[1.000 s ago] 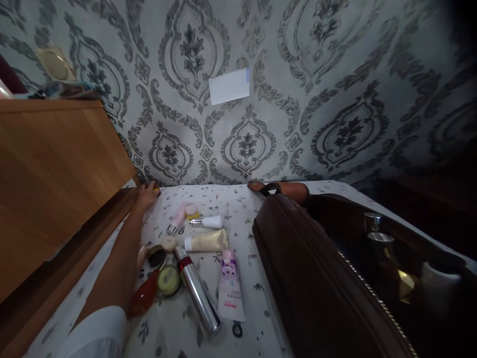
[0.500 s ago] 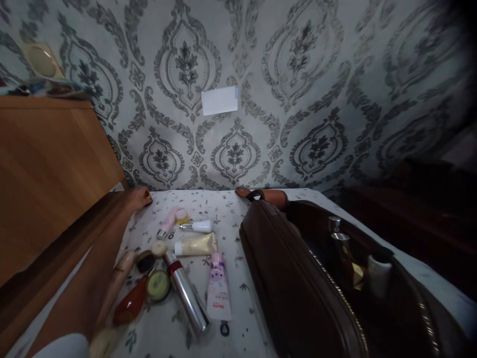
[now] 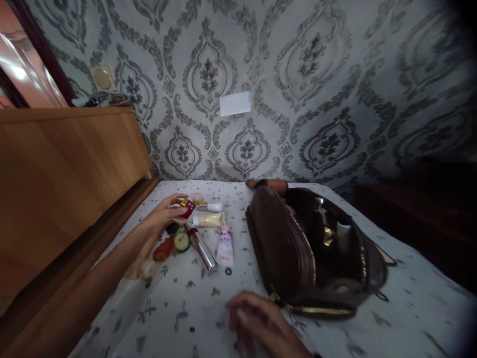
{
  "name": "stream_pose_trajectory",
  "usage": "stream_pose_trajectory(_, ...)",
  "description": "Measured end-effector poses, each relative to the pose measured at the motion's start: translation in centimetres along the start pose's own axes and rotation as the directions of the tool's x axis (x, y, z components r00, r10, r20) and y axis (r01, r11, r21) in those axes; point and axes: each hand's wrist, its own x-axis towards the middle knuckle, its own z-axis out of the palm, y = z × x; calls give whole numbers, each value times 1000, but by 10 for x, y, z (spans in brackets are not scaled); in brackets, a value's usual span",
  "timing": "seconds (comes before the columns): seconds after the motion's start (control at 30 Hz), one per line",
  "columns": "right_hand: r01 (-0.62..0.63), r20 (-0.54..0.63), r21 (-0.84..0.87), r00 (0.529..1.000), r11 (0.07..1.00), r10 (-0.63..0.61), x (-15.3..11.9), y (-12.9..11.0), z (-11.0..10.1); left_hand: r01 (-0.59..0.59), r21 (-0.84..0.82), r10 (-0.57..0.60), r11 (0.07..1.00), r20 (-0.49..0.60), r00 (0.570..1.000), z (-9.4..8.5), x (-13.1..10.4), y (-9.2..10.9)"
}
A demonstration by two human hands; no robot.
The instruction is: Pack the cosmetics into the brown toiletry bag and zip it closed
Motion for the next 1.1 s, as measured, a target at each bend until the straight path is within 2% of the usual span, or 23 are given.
stream_pose_trajectory(0.13,87,-96,255,993,963,-65,22,-20,15,-30,-84,37,996,84,996,43,-52,15)
stream_pose_trajectory(0.23,117,-73,360,993,926,-97,31,-28,20,-67,-88,78,994,123,989,73,-77,14)
stream_pose_trajectory(0.4,158,-88,420,987,893,-134,34,-15,18,-214,59,206,975,121,971,109,-97,-3)
stream_pose_trajectory(0.5,154,-111,465,987,872,-115,35,-3,14,-207,42,202,977,95,975,123,-102,-13)
stream_pose_trajectory(0.6,136,-95,517,990,845,-101,38,4,14,-190,-4,189,982,92,978,130,-107,-20)
stream_pose_trajectory(0.73,106,-66,554,994,825,-84,43,6,15,-233,6,232,972,87,969,129,-113,-24)
stream_pose_trajectory(0.9,73,-27,580,997,811,-71,41,5,13,-359,126,343,925,132,930,121,-117,-29)
stream_pose_trajectory(1.1,152,-96,565,988,811,-119,37,2,12,-438,236,413,868,149,898,118,-114,-33)
